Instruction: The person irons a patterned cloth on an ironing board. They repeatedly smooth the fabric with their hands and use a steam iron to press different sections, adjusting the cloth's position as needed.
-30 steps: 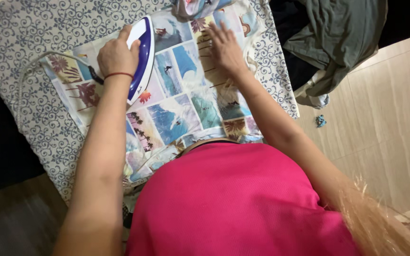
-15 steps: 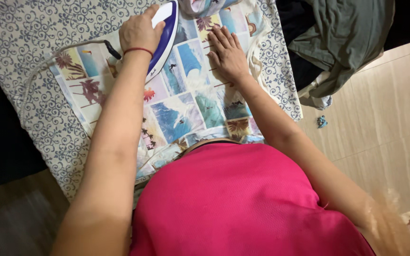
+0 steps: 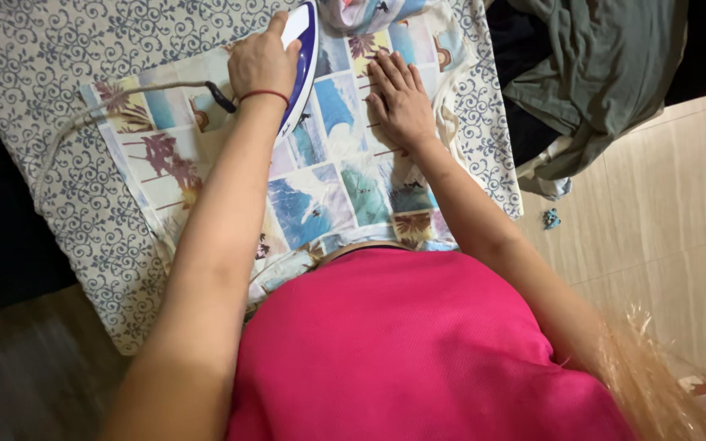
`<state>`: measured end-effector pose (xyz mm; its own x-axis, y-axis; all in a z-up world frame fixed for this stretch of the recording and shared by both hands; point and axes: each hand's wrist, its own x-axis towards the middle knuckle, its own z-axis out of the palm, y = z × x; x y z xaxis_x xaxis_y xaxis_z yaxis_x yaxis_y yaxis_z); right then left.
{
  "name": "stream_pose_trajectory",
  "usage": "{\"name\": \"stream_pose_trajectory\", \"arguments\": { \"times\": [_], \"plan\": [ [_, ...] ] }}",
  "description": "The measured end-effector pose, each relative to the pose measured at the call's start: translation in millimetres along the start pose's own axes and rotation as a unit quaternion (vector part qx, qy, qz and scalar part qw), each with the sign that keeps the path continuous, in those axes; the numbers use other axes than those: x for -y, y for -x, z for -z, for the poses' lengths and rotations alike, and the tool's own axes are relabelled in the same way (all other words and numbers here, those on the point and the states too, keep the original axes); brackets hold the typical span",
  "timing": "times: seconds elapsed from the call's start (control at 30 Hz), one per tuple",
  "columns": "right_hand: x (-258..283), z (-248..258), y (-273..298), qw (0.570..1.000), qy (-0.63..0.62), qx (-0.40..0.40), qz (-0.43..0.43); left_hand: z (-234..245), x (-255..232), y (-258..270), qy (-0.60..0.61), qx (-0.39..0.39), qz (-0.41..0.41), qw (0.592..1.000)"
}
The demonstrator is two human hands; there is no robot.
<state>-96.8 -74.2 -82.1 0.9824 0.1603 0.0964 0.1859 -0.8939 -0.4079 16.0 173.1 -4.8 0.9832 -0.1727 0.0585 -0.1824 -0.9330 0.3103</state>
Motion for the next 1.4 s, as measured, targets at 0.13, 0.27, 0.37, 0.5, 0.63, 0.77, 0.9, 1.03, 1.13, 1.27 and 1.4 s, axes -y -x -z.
{"name": "stream_pose_trajectory", "arguments": {
  "times": [0.13, 0.27, 0.37, 0.5, 0.63, 0.77, 0.9, 1.03, 1.13, 1.27, 1.4],
  "plan": [
    [-1, 0, -1, 1.000, -0.004, 0.004, -0.007, 2, -1, 13, 0.008, 0.026, 0.009, 1.000],
    [1, 0, -1, 0.999, 0.017, 0.001, -0.029, 4, -5, 24, 0.014, 0.037, 0.003, 0.999],
    [3, 2, 0, 0.999, 0.015, -0.003, -0.043, -2, -5, 8, 0.017, 0.003, 0.009, 1.000],
    [3, 2, -3, 0.999, 0.004, -0.009, -0.051, -6, 2, 5, 0.017, -0.009, -0.011, 1.000],
    [-3, -1, -1, 0.997, 0.010, -0.028, -0.076, 2, 4, 21, 0.042, 0.000, -0.055, 0.998],
    [-3, -1, 0, 0.996, 0.022, -0.043, -0.070, 20, -3, 39, 0.047, 0.132, -0.132, 0.981],
    [-4, -1, 0, 0.997, 0.023, -0.046, -0.065, 14, -8, 44, 0.036, 0.057, -0.154, 0.986],
    [-7, -3, 0, 0.996, 0.019, -0.063, -0.055, 2, 14, 35, 0.026, 0.014, -0.078, 0.997],
    [-8, -4, 4, 0.996, 0.019, -0.073, -0.051, 7, 57, 35, 0.009, 0.031, -0.030, 0.999],
    [-9, -6, 7, 0.995, 0.029, -0.084, -0.045, 36, 133, 52, 0.018, -0.006, 0.011, 1.000],
    [-11, -9, 7, 0.994, 0.042, -0.091, -0.044, 75, 197, 90, -0.010, -0.006, 0.090, 0.996]
  ]
}}
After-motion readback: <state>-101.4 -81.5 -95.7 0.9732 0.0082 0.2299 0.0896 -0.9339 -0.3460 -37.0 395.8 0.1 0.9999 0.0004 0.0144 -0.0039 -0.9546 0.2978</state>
